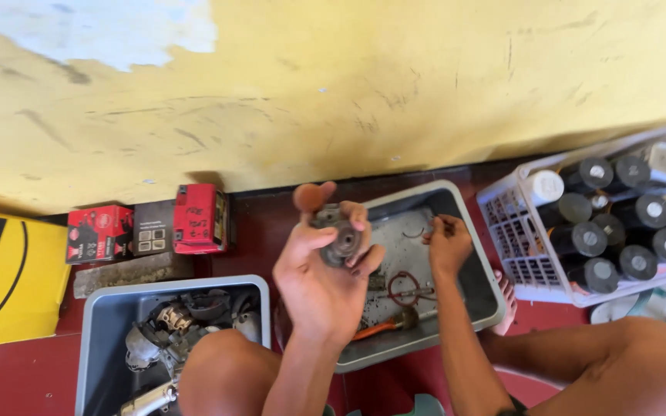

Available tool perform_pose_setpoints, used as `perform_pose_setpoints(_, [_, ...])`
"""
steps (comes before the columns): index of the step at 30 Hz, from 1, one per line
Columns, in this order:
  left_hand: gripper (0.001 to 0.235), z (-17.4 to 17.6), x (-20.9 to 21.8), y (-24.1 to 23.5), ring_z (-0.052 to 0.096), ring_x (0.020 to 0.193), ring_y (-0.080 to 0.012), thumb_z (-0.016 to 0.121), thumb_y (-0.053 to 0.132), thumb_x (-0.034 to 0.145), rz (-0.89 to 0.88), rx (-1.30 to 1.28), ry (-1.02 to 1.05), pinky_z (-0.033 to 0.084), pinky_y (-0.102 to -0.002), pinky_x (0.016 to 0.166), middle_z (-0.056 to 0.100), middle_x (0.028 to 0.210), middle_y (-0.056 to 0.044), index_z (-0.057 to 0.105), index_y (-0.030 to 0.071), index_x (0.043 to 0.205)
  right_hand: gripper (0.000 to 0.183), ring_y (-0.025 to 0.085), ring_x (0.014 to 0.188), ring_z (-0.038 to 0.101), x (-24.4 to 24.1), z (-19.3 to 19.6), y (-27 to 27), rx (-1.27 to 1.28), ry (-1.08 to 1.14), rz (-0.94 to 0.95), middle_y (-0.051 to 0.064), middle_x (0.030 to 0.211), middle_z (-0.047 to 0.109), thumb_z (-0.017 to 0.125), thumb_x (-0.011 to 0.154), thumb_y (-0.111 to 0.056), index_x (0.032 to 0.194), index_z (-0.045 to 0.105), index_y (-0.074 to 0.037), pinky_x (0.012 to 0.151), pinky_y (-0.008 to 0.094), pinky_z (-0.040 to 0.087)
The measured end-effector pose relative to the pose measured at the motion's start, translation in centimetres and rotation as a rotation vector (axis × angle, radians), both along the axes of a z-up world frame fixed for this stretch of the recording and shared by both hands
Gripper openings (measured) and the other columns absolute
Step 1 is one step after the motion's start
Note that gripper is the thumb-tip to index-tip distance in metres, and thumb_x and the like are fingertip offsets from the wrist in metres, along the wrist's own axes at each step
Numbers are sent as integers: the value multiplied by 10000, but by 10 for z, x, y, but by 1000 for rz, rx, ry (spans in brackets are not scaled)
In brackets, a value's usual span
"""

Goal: Disassembling and cleaning a motorcycle carburetor using a brush and small tools

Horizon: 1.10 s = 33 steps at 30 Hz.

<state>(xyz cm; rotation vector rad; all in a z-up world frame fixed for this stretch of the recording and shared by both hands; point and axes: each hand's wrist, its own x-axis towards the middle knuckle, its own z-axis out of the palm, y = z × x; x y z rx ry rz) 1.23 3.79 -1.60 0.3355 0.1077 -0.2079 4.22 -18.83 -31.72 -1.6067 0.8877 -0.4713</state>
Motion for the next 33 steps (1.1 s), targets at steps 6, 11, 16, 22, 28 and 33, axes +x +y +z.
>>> perform_pose_setpoints(6, [452,6,-12,4,446,657,-237,549,114,782,-92,-58,-134,350,-378,607,493,866,-129,496,165,1229,55,121,551,608,3,227,20,-92,-617,240,84,856,697,706,1025,-48,1016,652,-55,489,241,489])
perform_pose_setpoints(11, [388,7,-16,5,405,663,-219,551,118,822,-101,-129,-241,352,-377,629,507,872,-135,531,157,1207,172,157,615,686,-42,381,56,-484,-789,782,185,1021,734,672,1032,109,1194,646,58,527,216,579])
perform_pose_setpoints(16, [365,4,-16,0,380,635,-205,567,138,844,-96,-184,-285,337,-344,578,537,877,-144,545,104,1207,169,137,610,727,-69,415,81,-710,-531,1222,144,989,761,690,937,-57,1092,726,0,606,212,658])
perform_pose_setpoints(22, [484,-8,-18,-10,479,677,-216,521,74,848,-108,-178,-199,413,-367,623,560,955,-160,424,150,1316,143,184,802,740,-73,375,80,-845,-674,1047,134,988,743,761,894,9,1036,742,-2,728,255,638])
perform_pose_setpoints(28, [296,-20,-18,-15,472,809,-183,532,120,951,-98,54,-259,477,-367,729,519,990,-132,539,35,1234,165,203,635,701,-62,348,77,-727,-701,897,110,859,758,823,796,66,936,803,-19,599,319,595])
perform_pose_setpoints(33, [691,-50,-10,-25,388,925,-267,548,112,976,13,97,-240,435,-473,796,321,1283,-231,101,174,1498,81,256,643,692,-57,346,85,-741,-756,911,139,817,735,772,863,84,921,769,27,604,340,575])
